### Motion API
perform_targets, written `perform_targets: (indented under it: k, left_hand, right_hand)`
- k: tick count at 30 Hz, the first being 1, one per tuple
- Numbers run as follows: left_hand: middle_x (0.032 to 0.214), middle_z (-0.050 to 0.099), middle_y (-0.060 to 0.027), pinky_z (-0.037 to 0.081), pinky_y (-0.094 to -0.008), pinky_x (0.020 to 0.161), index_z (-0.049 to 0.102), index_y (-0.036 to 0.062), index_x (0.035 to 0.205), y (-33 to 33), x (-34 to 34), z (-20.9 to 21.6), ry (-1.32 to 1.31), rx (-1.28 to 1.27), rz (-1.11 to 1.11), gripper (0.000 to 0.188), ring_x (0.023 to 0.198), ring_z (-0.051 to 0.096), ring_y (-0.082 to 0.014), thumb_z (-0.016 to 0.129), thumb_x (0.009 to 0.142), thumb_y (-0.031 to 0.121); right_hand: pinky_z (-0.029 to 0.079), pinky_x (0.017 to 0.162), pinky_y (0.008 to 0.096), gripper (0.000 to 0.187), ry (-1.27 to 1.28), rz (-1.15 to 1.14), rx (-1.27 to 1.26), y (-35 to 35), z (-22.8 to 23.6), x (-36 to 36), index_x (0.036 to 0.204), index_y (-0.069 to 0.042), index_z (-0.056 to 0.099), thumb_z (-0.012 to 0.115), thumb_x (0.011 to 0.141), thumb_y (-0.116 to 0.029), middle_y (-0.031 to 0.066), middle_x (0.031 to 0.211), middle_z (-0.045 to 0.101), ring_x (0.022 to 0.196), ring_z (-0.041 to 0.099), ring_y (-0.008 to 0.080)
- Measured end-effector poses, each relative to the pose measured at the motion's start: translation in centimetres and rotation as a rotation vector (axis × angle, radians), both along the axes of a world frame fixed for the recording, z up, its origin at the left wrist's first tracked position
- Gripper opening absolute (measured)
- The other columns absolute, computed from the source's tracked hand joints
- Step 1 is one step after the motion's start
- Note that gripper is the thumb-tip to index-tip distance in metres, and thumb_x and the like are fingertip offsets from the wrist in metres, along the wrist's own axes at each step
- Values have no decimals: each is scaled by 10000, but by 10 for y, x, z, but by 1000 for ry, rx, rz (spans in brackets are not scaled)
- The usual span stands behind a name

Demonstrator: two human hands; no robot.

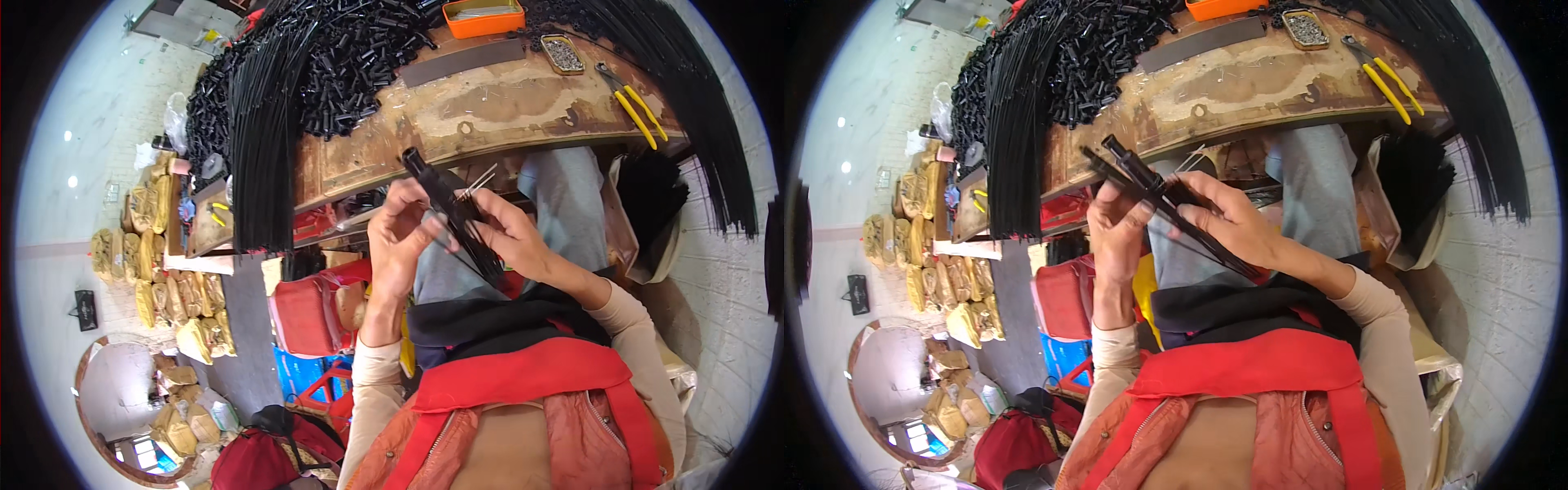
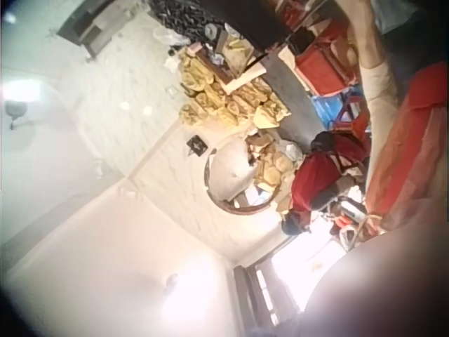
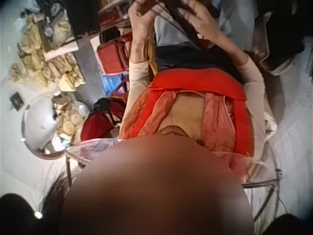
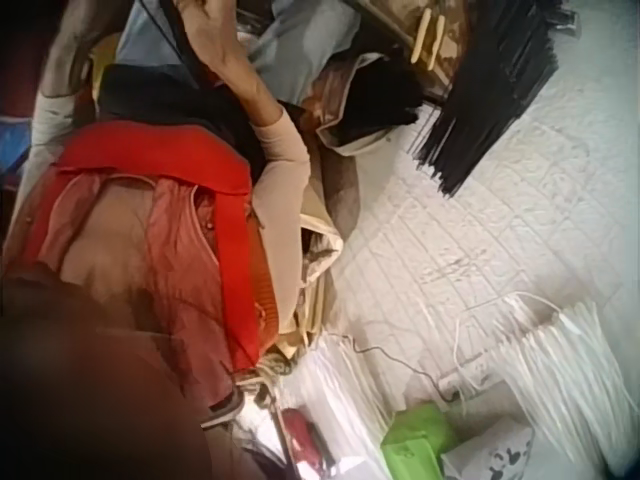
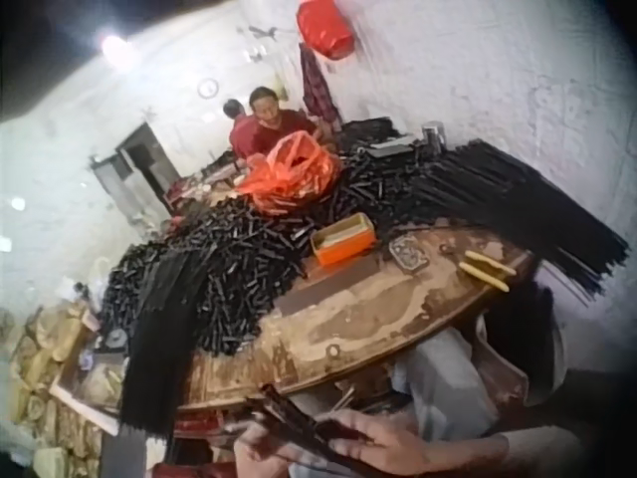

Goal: The recorder is trimming and bundling groups of black industrial rods at a workbench using manual cutters.

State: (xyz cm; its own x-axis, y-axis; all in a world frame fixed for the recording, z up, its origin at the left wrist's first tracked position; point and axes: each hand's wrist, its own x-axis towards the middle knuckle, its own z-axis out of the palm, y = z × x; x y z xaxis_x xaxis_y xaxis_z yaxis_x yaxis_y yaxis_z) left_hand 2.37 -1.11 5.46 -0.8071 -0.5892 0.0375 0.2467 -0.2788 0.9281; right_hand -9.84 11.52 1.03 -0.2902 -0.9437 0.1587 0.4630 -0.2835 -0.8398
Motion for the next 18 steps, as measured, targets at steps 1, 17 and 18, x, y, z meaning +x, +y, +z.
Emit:
perform_targets:
  k: [1, 17, 18]
  left_hand:
    - [1155, 590, -98, 553, -305, 714, 594, -23, 1072, 2, 2, -3, -47, -3, 59, 283, 895, 633, -180, 690, 807, -51]
    - [1037, 611, -92, 544, -321, 672, 492, -17, 1255, -12, 5, 5, -143, 197, -93, 465, 887, 643, -218, 695, 844, 59]
    - [1038, 612, -95, 546, -327, 673, 491, -22, 1261, -15, 4, 3, -83, 224, -134, 488, 889, 646, -222, 709, 833, 60]
  right_hand:
    - [550, 875, 361, 300, -17, -3, 14, 0, 6, 2, 1254, -12, 442, 521, 971, -75, 77, 1092, 566, 964, 590, 135]
    - [474, 793, 242, 143, -38, 126, 19, -18, -8, -13, 1033, -13, 517, 602, 921, -42, 33, 920, 614, 903, 602, 95]
    - [472, 784, 235, 135, -59, 150, -1, -20, -9, -15, 1016, -14, 527, 612, 917, -47, 24, 905, 616, 895, 596, 86]
